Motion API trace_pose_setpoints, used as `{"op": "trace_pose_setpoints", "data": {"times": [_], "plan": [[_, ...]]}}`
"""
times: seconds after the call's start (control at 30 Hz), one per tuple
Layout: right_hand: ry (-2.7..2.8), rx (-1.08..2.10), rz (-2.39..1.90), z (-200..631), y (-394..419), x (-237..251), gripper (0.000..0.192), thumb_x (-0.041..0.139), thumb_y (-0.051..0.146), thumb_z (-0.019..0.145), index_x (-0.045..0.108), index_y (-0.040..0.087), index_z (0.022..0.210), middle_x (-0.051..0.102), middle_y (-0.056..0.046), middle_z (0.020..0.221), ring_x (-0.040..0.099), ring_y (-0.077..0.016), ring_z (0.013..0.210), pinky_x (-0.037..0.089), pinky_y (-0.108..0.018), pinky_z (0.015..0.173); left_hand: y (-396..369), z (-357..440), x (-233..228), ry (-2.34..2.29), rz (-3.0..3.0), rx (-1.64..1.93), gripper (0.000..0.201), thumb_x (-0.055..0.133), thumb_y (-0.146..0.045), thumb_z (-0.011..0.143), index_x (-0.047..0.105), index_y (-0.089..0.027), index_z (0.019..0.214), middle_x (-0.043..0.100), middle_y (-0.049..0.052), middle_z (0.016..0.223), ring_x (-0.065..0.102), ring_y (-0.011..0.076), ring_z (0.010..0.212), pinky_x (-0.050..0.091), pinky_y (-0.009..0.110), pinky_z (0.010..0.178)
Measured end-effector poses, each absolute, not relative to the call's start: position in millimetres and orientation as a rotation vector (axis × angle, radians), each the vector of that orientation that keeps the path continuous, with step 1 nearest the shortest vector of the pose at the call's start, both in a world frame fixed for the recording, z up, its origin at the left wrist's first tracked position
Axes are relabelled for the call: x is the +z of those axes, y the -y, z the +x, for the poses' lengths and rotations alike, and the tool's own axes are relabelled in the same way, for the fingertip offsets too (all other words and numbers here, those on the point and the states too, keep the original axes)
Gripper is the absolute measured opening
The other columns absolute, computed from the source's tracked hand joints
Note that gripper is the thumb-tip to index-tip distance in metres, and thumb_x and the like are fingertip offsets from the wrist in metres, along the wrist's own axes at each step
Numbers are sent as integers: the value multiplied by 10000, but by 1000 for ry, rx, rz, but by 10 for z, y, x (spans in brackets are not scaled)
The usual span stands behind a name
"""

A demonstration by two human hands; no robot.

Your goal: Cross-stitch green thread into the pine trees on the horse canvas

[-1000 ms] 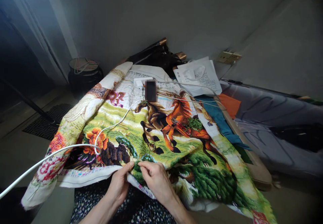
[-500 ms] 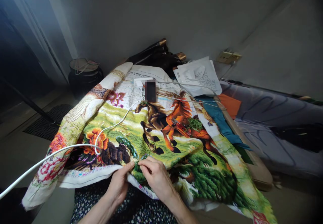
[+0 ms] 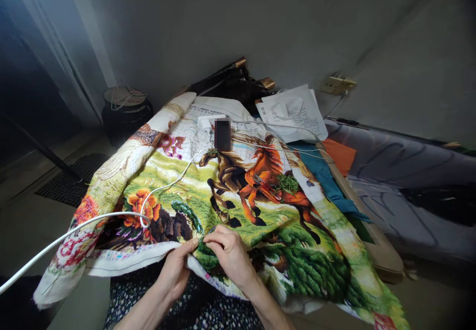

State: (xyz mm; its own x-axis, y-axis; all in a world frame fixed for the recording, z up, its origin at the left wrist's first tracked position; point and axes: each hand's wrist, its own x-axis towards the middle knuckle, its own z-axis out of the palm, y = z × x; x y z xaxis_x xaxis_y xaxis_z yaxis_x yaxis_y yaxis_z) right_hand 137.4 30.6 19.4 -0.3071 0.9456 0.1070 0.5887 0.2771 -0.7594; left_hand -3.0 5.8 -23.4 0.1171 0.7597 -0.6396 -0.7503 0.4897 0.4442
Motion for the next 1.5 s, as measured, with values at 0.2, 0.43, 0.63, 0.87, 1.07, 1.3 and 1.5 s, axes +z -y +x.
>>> {"op": "trace_pose_setpoints", "data": {"times": [0.2,0.43,0.63,0.87,1.07,1.3,1.5], "plan": [[1981,889,-1347,1395,-321,207,274,596,20,803,767,234,809,591,10,699,588,-138,676,429,-228,600,-57,-31,-262,-946,26,1104,167,787,-218,609,753,-105,728,753,83,707,681,226,738,511,332,767],[1967,898,-1358,1389,-323,189,265,599,28,809,770,230,803,573,12,684,566,-136,658,404,-229,587,-60,-25,-274,-951,18,1115,150,784,-208,611,751,-104,714,756,83,717,678,216,733,511,322,765],[2005,858,-1357,1380,-306,189,255,606,30,824,762,232,824,554,17,693,551,-134,661,381,-232,589,-51,-19,-242,-942,10,1125,163,782,-200,615,758,-104,746,758,72,721,670,198,701,509,300,738],[2094,789,-1385,1365,-281,236,269,573,28,847,755,226,834,533,10,703,543,-140,667,380,-232,591,-45,-19,-245,-936,0,1123,166,788,-209,614,753,-90,724,757,80,713,667,194,689,507,300,752],[2052,845,-1388,1374,-300,206,257,593,26,833,760,220,845,540,9,699,544,-138,673,369,-230,598,-56,-9,-227,-950,-13,1120,114,751,-174,652,754,-92,732,755,73,702,662,188,671,505,294,733],[1995,913,-1370,1378,-312,193,271,595,12,819,763,224,831,551,14,691,542,-133,668,359,-230,593,-58,-5,-264,-919,-23,1127,89,768,-176,623,743,-102,665,750,70,696,640,169,646,490,269,695],[1977,933,-1364,1389,-305,179,268,587,12,817,761,216,808,553,12,686,542,-133,662,358,-229,586,-58,-8,-273,-912,-18,1131,120,798,-198,581,739,-111,637,738,58,667,617,159,618,484,272,685]]}}
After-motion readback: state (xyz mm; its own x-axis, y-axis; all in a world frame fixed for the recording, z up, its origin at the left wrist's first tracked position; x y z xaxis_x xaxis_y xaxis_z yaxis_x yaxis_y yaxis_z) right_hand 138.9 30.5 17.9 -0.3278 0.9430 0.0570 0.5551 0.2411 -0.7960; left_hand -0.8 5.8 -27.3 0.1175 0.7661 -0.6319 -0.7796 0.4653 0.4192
